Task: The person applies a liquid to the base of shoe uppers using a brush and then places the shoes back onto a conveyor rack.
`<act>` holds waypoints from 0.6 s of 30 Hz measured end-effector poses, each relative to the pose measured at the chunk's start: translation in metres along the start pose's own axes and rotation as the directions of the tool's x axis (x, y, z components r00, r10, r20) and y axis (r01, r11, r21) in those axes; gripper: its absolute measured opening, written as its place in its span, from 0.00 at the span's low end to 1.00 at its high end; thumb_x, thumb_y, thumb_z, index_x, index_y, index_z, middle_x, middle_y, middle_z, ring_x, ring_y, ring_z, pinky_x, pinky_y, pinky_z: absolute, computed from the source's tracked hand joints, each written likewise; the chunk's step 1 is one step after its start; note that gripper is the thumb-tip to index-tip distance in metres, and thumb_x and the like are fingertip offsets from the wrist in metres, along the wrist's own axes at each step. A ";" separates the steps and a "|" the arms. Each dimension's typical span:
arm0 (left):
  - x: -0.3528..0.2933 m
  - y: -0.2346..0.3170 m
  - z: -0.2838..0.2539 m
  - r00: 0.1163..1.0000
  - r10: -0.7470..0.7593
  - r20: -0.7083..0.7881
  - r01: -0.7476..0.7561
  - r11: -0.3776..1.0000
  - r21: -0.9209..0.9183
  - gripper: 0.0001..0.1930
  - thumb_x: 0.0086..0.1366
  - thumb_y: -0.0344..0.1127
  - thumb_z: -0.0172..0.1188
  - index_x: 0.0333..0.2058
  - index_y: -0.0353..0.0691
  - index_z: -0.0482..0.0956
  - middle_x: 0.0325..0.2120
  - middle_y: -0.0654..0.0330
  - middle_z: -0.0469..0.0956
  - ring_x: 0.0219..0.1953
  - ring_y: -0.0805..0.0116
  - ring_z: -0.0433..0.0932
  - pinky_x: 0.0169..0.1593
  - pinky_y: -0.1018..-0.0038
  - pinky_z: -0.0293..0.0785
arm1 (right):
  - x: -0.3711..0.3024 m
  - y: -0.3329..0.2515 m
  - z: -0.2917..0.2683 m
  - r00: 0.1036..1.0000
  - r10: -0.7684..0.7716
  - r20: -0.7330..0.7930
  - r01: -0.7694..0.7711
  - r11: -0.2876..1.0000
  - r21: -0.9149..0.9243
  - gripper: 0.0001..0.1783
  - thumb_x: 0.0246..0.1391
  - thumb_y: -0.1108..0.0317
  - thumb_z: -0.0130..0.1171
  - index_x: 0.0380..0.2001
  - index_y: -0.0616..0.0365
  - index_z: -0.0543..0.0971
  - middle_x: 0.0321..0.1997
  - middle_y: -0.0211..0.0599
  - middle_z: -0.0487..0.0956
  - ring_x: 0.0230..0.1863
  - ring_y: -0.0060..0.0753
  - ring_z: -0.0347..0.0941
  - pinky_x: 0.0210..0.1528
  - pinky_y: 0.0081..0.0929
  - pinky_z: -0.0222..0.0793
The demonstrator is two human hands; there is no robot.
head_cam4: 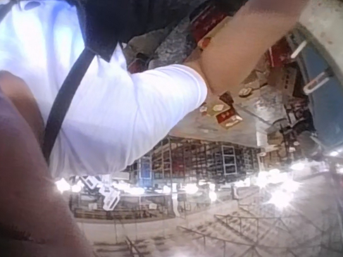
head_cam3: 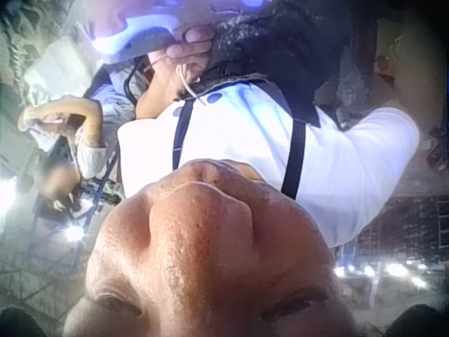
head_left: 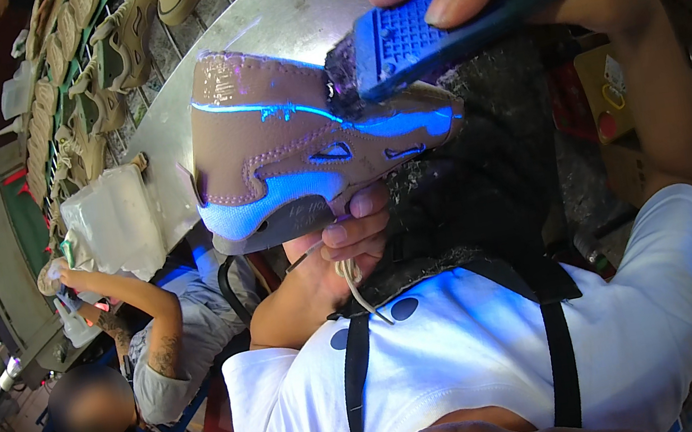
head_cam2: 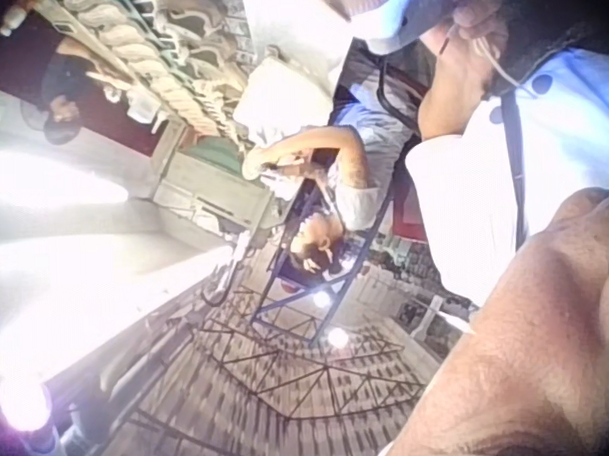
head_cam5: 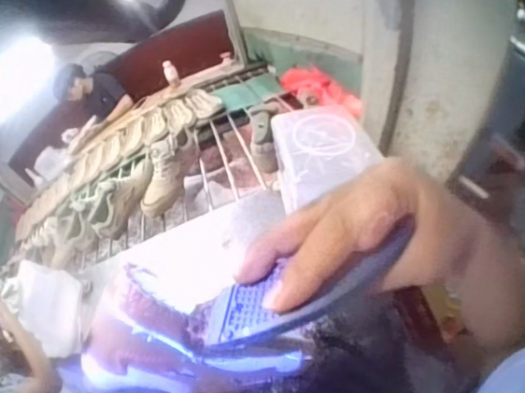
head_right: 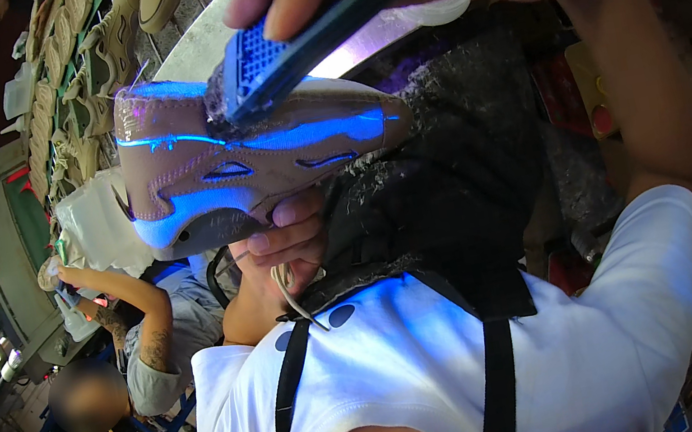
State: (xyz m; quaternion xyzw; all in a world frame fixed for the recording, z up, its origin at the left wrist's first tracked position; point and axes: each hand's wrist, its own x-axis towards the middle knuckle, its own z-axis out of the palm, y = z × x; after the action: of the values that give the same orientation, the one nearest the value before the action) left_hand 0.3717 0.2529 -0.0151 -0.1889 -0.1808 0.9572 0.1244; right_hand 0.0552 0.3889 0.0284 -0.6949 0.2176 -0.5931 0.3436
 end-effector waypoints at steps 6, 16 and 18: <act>-0.010 0.022 -0.009 0.983 -0.021 0.182 -0.023 0.971 0.238 0.28 0.70 0.46 0.58 0.58 0.30 0.66 0.35 0.47 0.73 0.24 0.69 0.76 0.24 0.77 0.76 | -0.024 -0.005 0.017 0.938 0.213 -0.274 -0.310 0.870 -0.384 0.14 0.61 0.72 0.61 0.48 0.66 0.79 0.46 0.54 0.83 0.49 0.48 0.83 0.52 0.36 0.82; -0.012 0.079 -0.001 0.831 0.515 0.210 -0.468 0.443 0.764 0.31 0.65 0.44 0.64 0.59 0.30 0.67 0.41 0.50 0.74 0.34 0.67 0.75 0.35 0.74 0.74 | 0.014 0.022 0.140 0.863 -0.094 -0.496 -0.153 0.888 -0.434 0.11 0.59 0.69 0.67 0.40 0.66 0.80 0.40 0.51 0.84 0.36 0.39 0.84 0.39 0.35 0.82; -0.003 0.081 -0.005 0.810 0.538 0.233 -0.493 0.411 0.766 0.31 0.64 0.44 0.65 0.59 0.30 0.67 0.42 0.51 0.74 0.36 0.66 0.75 0.37 0.73 0.73 | 0.016 0.014 0.134 0.889 -0.049 -0.455 -0.080 0.962 -0.261 0.11 0.56 0.70 0.69 0.38 0.66 0.81 0.41 0.55 0.84 0.37 0.43 0.85 0.38 0.37 0.83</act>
State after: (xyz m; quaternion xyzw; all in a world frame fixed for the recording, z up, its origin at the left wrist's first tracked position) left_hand 0.3627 0.1800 -0.0499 -0.1825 0.3374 0.9180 -0.1006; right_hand 0.1900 0.3975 0.0208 -0.5744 0.3772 -0.7015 0.1886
